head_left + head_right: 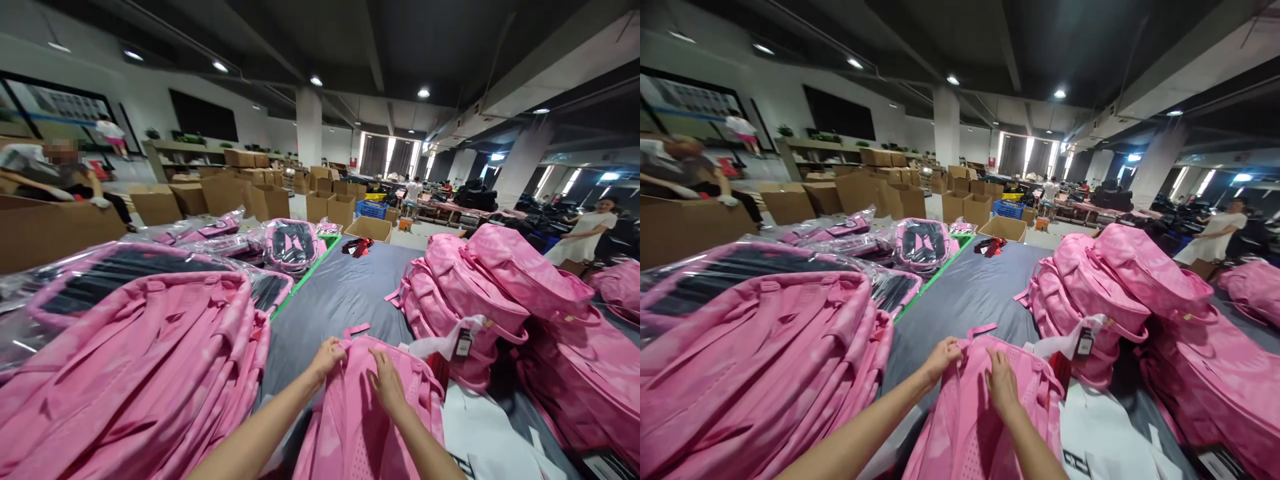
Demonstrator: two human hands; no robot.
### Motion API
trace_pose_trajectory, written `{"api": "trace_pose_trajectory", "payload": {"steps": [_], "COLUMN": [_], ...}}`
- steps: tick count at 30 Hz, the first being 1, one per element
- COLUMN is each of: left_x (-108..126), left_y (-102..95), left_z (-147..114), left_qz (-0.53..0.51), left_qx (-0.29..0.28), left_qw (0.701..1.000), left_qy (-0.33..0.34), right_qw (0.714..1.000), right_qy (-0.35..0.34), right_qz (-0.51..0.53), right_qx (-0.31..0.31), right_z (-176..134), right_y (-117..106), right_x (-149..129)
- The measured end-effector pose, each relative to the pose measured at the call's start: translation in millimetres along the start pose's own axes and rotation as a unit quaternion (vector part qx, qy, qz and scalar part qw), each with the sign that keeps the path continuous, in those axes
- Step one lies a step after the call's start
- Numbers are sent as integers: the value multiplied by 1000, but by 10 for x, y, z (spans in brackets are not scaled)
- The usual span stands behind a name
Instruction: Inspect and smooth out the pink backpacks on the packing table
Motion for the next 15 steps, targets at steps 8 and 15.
{"api": "trace_pose_trajectory", "payload": {"steps": [8, 15], "left_x": [-57, -90], "left_y": [-187, -289], "left_z": [-52, 323], "left_qz": [-9, 218], "left_qx": [-90, 56], "left_qw": [996, 974], "left_qy": [-18, -27], "right_qw": [990, 998], "right_qy": [-112, -45], "right_qz": [-27, -39], "right_qx": [-84, -33], "right_z": [1026, 637], "right_y": [395, 600], "right_x": [-304, -275]}}
Point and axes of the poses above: each hand's wrist, its own z-axis towards the middle knuckle, its own y-axis out of the palm, x = y × z, the point moved 5 cm from there along z, towards the middle knuckle, and after that the axes turned 4 degrees about y, right-handed, at the moved point
